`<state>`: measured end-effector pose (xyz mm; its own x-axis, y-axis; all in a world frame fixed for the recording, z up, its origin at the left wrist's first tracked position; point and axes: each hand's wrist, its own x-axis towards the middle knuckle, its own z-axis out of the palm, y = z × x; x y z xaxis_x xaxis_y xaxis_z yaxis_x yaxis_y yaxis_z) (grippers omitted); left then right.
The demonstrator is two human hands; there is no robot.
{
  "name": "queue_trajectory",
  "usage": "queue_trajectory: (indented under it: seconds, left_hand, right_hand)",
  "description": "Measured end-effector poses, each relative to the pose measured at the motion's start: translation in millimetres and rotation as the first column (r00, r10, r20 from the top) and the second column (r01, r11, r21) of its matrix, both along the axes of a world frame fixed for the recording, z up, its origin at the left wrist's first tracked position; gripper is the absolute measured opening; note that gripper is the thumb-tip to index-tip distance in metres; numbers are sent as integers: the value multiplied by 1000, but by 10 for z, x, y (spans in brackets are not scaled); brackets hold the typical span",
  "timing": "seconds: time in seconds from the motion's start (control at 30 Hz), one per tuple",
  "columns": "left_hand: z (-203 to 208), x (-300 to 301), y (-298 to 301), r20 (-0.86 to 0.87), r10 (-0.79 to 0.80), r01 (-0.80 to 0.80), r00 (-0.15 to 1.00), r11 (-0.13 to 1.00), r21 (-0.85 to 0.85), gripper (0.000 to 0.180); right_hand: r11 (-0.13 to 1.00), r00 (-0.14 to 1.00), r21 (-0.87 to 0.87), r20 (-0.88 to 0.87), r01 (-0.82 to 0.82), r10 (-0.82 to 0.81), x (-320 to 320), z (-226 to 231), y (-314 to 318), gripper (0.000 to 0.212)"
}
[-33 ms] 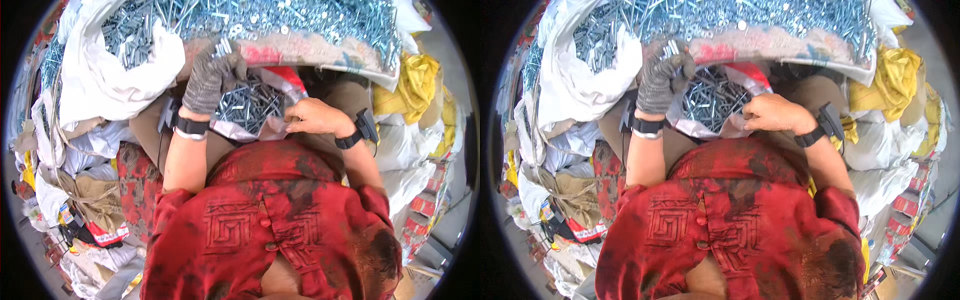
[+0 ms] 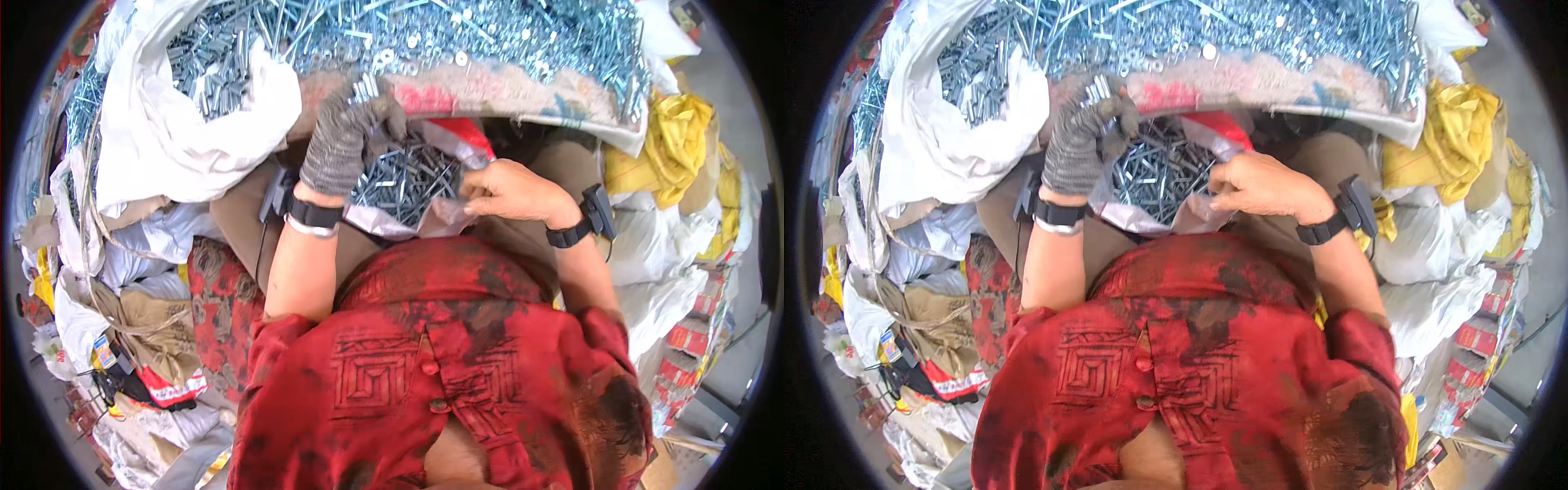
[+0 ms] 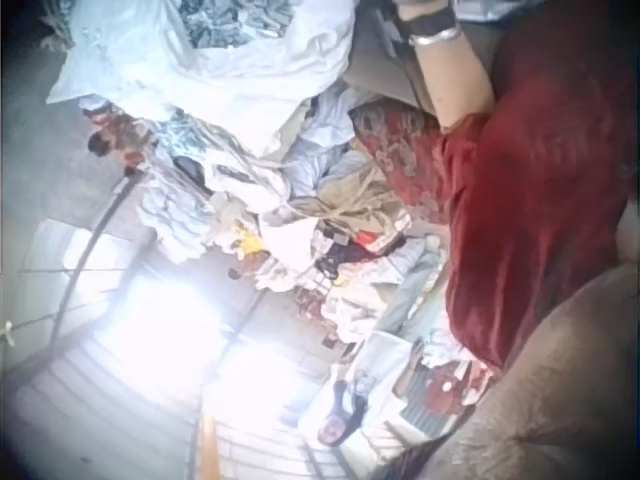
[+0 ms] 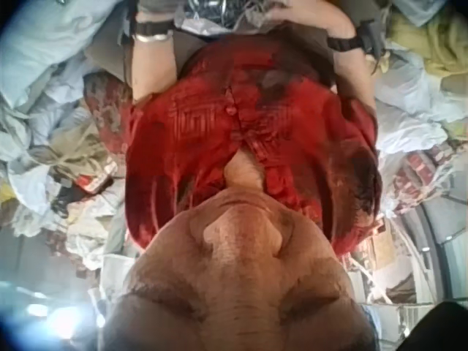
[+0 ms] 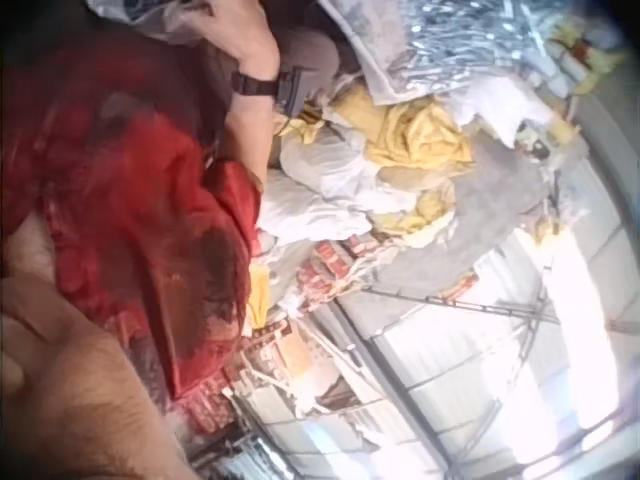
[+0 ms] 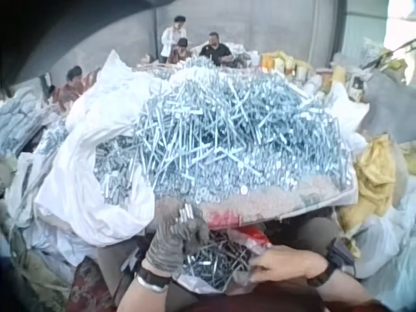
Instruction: Put washers onto long metal bolts.
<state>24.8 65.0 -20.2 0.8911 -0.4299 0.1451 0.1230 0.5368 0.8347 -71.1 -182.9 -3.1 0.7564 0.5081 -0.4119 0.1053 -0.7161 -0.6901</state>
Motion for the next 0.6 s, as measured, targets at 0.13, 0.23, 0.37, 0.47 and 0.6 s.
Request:
queue_trajectory:
  seconds: [0.13, 0.23, 0.37, 0.47, 0.6]
  left_hand:
    - [32, -124, -55, -104, -164, 167, 981, 986, 22, 34]
    - [-63, -138, -137, -207, -266, 245, 941, 962, -120, 41]
    - [-102, -122, -226, -286, -310, 273, 907, 948, -162, 39]
    - [-175, -99, -196, -301, -330, 271, 895, 937, -220, 33]
    - [-238, -52, -208, -344, -347, 243, 873, 919, -310, 23]
  right_hand:
    - [762, 821, 436, 86, 479, -565, 292, 277, -204, 16]
    - [619, 469, 478, 404, 624, -785, 761, 234, -492, 13]
    - [814, 257, 210, 880, 542, -399, 1281, 70, -598, 18]
    - [757, 404, -169, 905, 632, -135, 1392, 22, -355, 22]
    - [694, 366, -196, 925, 693, -105, 1442, 42, -304, 21]
